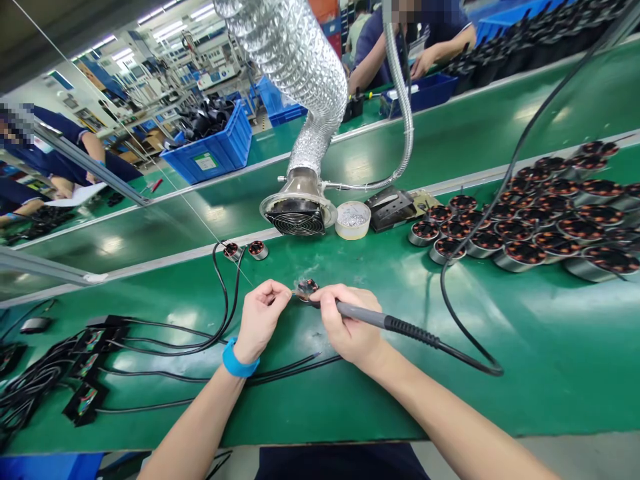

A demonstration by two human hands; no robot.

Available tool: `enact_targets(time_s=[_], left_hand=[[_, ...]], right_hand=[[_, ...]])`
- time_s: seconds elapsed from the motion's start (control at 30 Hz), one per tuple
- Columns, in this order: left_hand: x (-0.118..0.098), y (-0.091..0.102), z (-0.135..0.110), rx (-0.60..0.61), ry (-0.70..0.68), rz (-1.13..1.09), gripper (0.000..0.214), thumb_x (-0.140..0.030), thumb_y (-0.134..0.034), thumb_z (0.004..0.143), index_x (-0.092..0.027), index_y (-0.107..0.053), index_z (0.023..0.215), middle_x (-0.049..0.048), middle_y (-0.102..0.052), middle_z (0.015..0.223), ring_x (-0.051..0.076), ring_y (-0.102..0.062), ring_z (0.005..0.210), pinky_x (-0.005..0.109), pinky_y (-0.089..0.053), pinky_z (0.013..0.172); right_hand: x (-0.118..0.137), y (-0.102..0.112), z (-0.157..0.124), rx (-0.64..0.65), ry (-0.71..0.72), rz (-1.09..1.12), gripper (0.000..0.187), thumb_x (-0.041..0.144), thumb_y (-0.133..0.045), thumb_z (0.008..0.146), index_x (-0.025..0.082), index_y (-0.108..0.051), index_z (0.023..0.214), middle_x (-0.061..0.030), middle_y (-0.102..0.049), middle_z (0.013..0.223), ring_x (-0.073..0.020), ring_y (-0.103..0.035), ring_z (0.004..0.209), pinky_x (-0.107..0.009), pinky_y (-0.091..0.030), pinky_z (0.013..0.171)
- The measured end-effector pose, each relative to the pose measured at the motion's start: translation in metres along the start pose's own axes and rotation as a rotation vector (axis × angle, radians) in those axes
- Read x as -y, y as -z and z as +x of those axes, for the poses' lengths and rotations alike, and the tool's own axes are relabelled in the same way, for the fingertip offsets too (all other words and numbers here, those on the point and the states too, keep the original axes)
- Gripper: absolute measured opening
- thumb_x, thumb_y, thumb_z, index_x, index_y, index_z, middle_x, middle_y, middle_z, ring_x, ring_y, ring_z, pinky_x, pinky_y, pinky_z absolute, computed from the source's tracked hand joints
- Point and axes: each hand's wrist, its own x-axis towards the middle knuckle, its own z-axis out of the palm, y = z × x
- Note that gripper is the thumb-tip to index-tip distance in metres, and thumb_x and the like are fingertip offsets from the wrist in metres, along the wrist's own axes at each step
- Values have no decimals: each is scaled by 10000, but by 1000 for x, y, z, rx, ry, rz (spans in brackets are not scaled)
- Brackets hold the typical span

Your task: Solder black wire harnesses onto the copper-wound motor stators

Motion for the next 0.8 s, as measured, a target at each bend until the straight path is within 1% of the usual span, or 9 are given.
enact_targets(time_s=[0.13,0.33,0.5,0.67,0.8], left_hand=[[1,-1,1,-7,-6,16,146,-263,-667,800,-152,-621,718,-8,-591,681,114,-526,650,227,-407,646],[0,-1,1,-13,-7,15,146,-268,-676,787,-153,-624,711,-6,-598,679,117,-535,645,230,-414,645],[0,-1,1,-16,-8,17,143,-267,-677,788,-153,-633,714,0,-614,687,122,-551,655,235,-423,654],[1,-1,1,-17,-5,22,143,-266,-670,792,-153,-632,714,-1,-609,683,119,-540,650,232,-416,644],[-1,-1,1,-24,-7,32,143,-262,-669,794,-152,-626,712,-2,-611,687,119,-538,653,236,-418,651]], right_hand=[[0,0,0,1,15,1,234,173,-485,950,197,-675,815,57,-574,488,-89,-533,366,-215,-447,422],[-1,0,-2,-84,-44,10,233,224,-497,956,197,-688,825,44,-569,486,-112,-550,380,-230,-449,401],[1,2,-2,-101,-86,-20,262,273,-494,959,199,-689,800,18,-607,520,-136,-596,429,-248,-472,412],[0,2,-1,-122,-66,-24,251,259,-492,956,202,-687,807,-5,-672,614,-146,-646,503,-257,-500,449],[-2,1,-2,-125,-36,-65,218,228,-497,959,209,-694,867,-6,-690,669,-148,-665,561,-271,-527,523]])
